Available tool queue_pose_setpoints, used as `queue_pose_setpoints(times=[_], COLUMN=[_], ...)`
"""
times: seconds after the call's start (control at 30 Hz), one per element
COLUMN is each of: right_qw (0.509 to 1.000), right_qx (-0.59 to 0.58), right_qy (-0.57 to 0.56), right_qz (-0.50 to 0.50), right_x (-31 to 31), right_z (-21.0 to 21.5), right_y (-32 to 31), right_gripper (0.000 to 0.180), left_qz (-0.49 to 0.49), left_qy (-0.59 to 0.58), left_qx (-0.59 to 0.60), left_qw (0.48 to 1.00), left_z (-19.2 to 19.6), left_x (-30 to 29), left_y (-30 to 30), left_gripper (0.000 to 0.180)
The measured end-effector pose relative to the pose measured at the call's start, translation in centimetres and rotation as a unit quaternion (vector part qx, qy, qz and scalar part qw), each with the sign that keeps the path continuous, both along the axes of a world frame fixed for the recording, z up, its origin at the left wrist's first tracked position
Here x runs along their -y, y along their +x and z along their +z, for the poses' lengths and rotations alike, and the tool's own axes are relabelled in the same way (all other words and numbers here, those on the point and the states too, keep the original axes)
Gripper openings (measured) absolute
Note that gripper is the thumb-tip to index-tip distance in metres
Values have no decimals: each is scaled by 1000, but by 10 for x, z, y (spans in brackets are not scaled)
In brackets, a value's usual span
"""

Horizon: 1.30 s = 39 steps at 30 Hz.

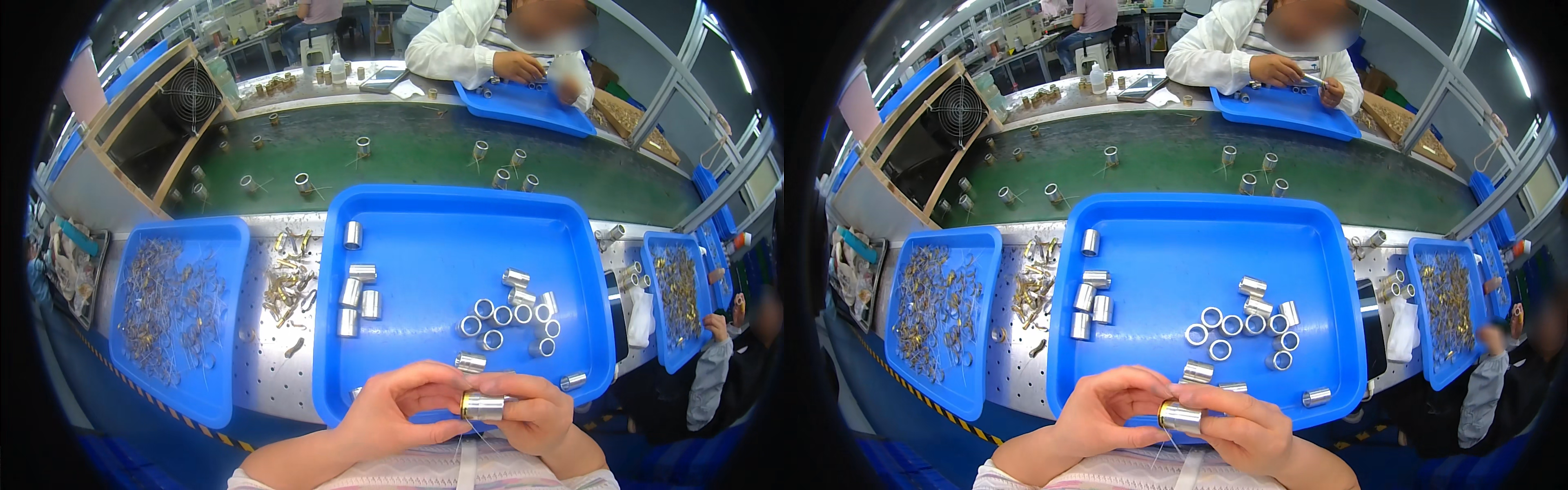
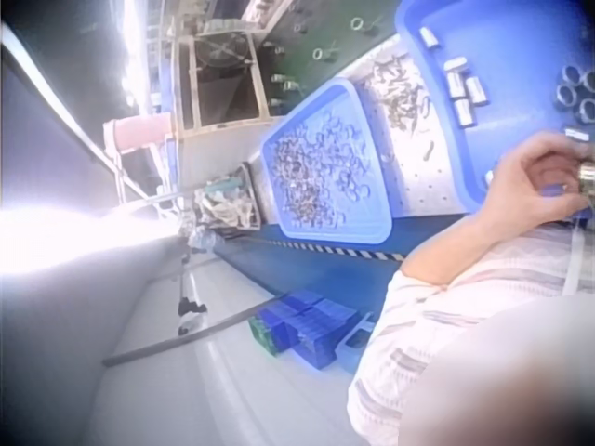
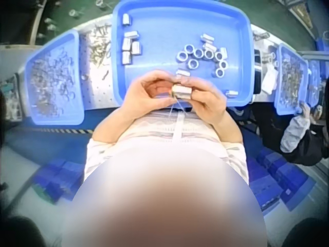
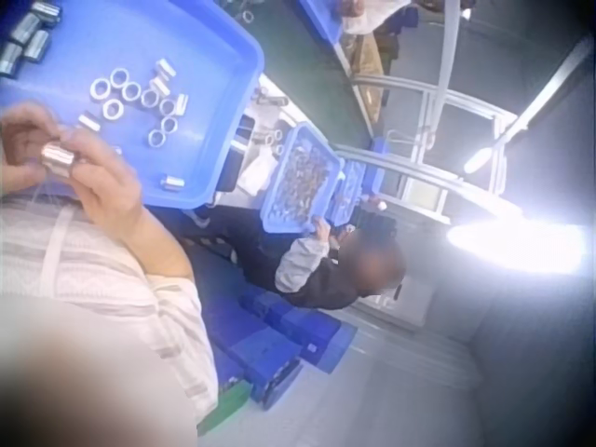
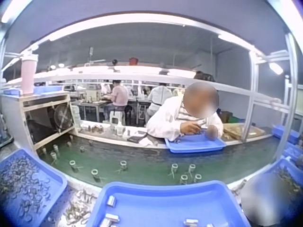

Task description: The person assembles small cylindrical metal parts by hand, inserting a thin wire into the center of each piece. They pick up the components from a blue tray, manipulate them to fit the wire, and place the finished items back into the tray. At one point, the person uses a white cloth to wipe a component before continuing the assembly.

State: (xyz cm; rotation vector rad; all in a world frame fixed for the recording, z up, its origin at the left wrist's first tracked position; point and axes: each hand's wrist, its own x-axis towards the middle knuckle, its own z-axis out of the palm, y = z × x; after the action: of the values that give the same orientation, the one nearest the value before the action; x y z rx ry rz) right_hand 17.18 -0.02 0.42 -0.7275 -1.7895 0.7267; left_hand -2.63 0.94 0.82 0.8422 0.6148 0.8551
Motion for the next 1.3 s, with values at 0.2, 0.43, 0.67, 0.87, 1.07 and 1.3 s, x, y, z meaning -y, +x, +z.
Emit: queue_pose_setpoints(times=[0.2,0.43,0.67,0.87,1.07,1.3], right_qw=[999,1000,1000,999,984,875], right_qx=[26,2,-14,0,112,415], right_qy=[17,4,1,-35,-125,-165], right_qz=[25,30,27,2,-52,-189], right_x=[-3,-2,1,9,-24,-146], right_z=[0,-1,-4,5,24,44], right_y=[1,-1,-2,-6,32,109], right_gripper=[19,20,19,22,22,26], left_qz=[21,49,36,38,143,466], left_qy=[92,187,184,263,128,330], left_qx=[-14,-53,-85,-158,-59,-476], left_qw=[995,980,979,951,980,669], left_z=[-1,-2,2,4,5,12], left_x=[1,3,4,6,5,-4], left_y=[-2,-3,-5,-6,-23,-137], left_gripper=[42,43,39,35,40,27])
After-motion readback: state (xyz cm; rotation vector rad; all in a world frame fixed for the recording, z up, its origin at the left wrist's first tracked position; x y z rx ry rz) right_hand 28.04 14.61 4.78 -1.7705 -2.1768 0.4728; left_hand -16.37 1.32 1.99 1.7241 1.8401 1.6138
